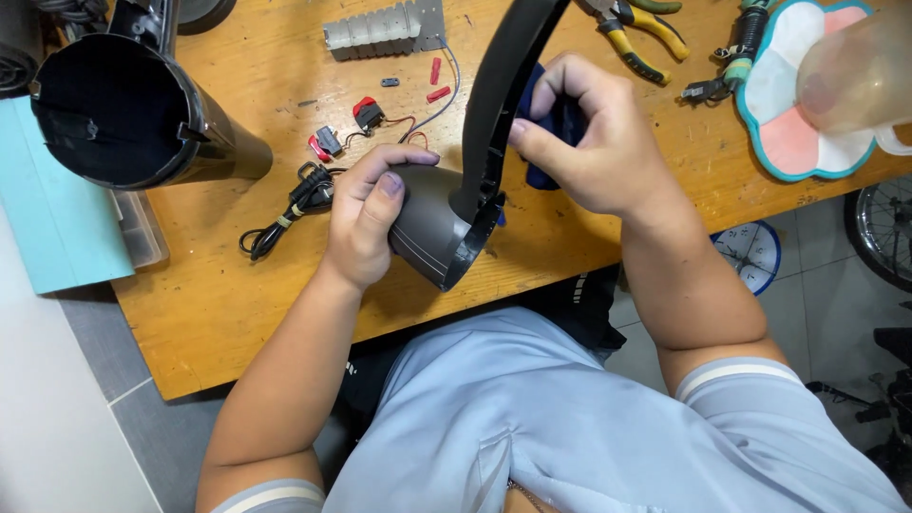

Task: Cleaning the heating element of a hair dryer with a brush and reassembling the plastic housing.

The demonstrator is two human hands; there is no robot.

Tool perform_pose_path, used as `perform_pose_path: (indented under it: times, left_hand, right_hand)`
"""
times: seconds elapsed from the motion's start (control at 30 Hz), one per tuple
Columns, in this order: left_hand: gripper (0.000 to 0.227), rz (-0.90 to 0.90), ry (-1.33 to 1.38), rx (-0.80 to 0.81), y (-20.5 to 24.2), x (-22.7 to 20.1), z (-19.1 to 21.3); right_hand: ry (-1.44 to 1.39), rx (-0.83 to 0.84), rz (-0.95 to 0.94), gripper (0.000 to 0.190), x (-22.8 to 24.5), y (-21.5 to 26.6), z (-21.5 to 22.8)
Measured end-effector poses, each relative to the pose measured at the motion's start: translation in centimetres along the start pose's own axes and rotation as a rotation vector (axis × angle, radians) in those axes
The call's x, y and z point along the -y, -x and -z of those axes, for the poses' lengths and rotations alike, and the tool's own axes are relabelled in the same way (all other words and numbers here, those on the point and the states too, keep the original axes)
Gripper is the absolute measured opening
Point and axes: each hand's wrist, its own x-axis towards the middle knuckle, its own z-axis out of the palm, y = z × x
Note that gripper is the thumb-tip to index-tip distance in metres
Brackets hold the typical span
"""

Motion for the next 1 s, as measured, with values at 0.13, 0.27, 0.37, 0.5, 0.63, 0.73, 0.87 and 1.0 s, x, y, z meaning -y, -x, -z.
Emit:
perform_pose_path:
  times: [0.13, 0.27, 0.37, 0.5, 0.63, 0.73, 0.87, 1.0]
  left_hand:
    - [0.058, 0.04, 0.046, -0.036, 0.0, -0.1, 0.3]
    - [0.06, 0.045, 0.045, -0.063, -0.1, -0.5, 0.2]
    - [0.058, 0.062, 0.081, -0.047, 0.0, -0.5, 0.2]
    - [0.058, 0.045, 0.045, -0.038, -0.1, -0.2, 0.4]
    - [0.057, 0.028, 0.016, -0.041, -0.1, -0.2, 0.5]
    - [0.057, 0.052, 0.026, 0.011, -0.1, -0.5, 0.3]
    - [0.056, 0.213, 0.352, 0.062, 0.0, 0.7, -0.3]
    - [0.054, 0.323, 0.806, 0.124, 0.3, 2.8, -0.5]
  right_hand:
    - [-0.003, 0.079, -0.029, 0.017, 0.6, -0.1, 0.7]
    - [0.062, 0.144, 0.03, 0.037, 0.9, 0.1, 1.3]
    - [0.035, 0.115, 0.038, 0.048, 1.3, 0.3, 1.0]
    - [0.223, 0.137, 0.073, 0.085, 2.5, 0.6, 1.4]
    - [0.376, 0.088, 0.068, 0.096, 3.5, 0.7, 2.0]
    - [0.337, 0.018, 0.062, 0.09, 3.9, 0.1, 2.8]
    - [0.014, -0.129, 0.189, 0.07, 2.0, -0.8, 2.5]
    - [-0.642, -0.236, 0.078, 0.081, 5.2, -0.8, -0.5]
